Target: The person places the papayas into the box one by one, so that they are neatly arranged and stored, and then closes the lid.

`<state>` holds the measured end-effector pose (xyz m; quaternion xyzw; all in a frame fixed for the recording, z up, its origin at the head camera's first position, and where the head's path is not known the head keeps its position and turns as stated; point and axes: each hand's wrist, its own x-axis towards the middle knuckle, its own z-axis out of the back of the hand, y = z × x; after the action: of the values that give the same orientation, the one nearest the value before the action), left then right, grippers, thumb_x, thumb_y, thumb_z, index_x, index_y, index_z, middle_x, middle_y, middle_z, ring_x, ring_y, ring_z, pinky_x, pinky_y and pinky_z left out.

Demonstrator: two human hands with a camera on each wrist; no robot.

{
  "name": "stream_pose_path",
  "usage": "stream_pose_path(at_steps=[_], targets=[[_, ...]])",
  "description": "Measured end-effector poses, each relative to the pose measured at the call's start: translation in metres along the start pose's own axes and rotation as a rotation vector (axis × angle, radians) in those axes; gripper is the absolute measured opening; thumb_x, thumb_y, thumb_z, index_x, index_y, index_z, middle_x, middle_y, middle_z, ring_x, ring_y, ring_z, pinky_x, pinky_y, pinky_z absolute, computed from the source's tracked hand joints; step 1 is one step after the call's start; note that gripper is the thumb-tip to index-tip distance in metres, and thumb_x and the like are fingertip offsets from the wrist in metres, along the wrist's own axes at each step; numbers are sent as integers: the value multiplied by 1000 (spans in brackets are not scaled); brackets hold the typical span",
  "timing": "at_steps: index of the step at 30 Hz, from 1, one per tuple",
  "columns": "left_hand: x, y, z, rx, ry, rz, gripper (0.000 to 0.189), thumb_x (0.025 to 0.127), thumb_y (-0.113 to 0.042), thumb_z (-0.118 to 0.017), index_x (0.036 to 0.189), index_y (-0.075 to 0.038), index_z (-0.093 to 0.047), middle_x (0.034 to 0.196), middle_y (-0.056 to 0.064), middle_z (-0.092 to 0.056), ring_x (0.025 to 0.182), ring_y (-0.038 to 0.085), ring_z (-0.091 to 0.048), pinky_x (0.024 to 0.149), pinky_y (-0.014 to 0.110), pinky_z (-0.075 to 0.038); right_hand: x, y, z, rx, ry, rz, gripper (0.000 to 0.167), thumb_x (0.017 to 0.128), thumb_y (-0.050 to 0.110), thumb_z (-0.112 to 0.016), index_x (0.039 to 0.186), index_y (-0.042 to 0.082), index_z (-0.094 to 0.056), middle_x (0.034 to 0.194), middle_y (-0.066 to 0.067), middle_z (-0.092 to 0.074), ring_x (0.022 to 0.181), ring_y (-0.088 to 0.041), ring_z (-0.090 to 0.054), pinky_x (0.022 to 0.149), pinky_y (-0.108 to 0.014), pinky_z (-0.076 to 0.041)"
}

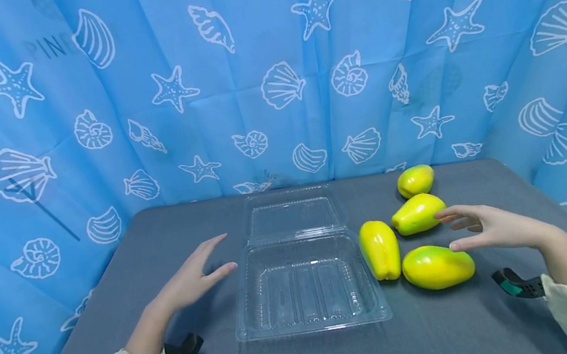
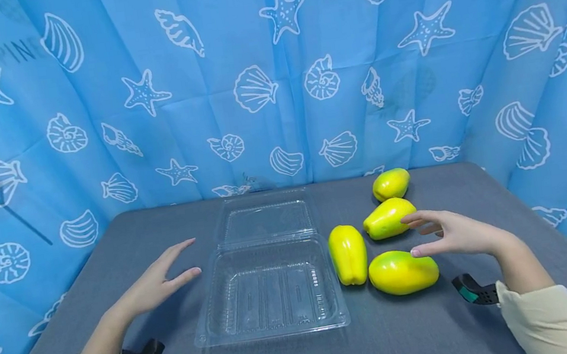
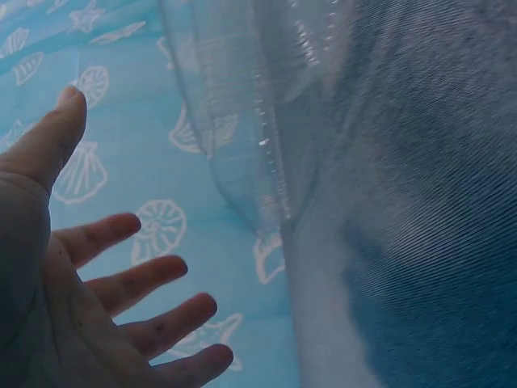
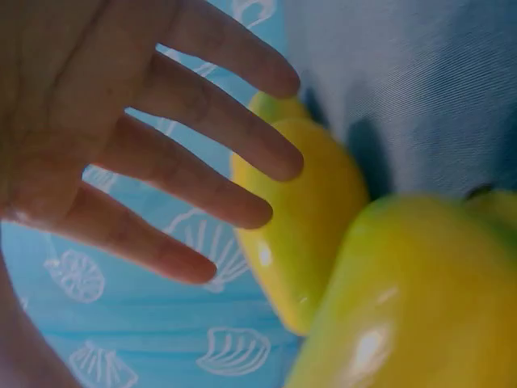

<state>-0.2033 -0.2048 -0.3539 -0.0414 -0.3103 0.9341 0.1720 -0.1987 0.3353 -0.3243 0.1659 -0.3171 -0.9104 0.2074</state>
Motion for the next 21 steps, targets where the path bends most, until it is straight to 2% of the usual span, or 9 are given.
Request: stream_pose_path(at_steps=[6, 9, 11, 13, 15, 18, 21], targets=[[0, 2, -8, -37, 46, -11, 70, 92, -45, -53, 148, -12, -26, 152, 17, -29, 140, 40, -26, 109, 62, -26, -1, -23, -4, 135, 156, 27, 62, 93, 13, -55, 141, -11, -24, 139, -40, -30, 121, -55, -41, 88, -51, -50], [0, 2, -12, -47, 64, -12, 69, 92, -45, -53, 147, -12, -28, 151, 17, -30, 139, 40, -27, 109, 62, -26, -2, -31, -7, 190, 202, 23, 63, 92, 13, -54, 142, -9, -23, 141, -39, -29, 124, -25, -50, 87, -34, -51], [0, 2, -14, -51, 75, -17, 69, 92, -46, -53, 147, -13, -28, 151, 17, -31, 139, 39, -28, 109, 62, -27, -3, -34, -9, 234, 224, 30, 63, 92, 12, -54, 142, -9, -23, 142, -38, -28, 119, -2, -50, 86, -26, -50], [0, 3, -16, -56, 85, -26, 69, 92, -47, -53, 147, -13, -29, 151, 16, -32, 139, 39, -29, 109, 61, -27, -2, -37, -11, 265, 240, 23, 63, 92, 12, -54, 143, -8, -23, 145, -22, -36, 110, 17, -46, 84, -18, -49], [0, 4, -18, -58, 90, -34, 67, 92, -46, -53, 147, -14, -30, 150, 16, -33, 139, 39, -29, 109, 61, -28, -2, -40, -13, 280, 253, 40, 63, 91, 11, -54, 143, -9, -23, 143, 1, -43, 109, 19, -44, 84, -17, -49], [0, 4, -19, -65, 101, -44, 65, 92, -44, -53, 146, -15, -31, 150, 15, -34, 138, 39, -30, 108, 61, -29, -2, -42, -15, 280, 260, 63, 63, 91, 10, -55, 142, -9, -23, 129, 31, -44, 111, 18, -43, 84, -18, -49], [0, 5, -19, -77, 117, -58, 63, 93, -42, -53, 146, -16, -33, 150, 14, -34, 137, 39, -31, 108, 60, -30, -2, -43, -15, 277, 267, 76, 63, 90, 10, -55, 142, -9, -24, 126, 35, -44, 112, 17, -43, 85, -17, -49]])
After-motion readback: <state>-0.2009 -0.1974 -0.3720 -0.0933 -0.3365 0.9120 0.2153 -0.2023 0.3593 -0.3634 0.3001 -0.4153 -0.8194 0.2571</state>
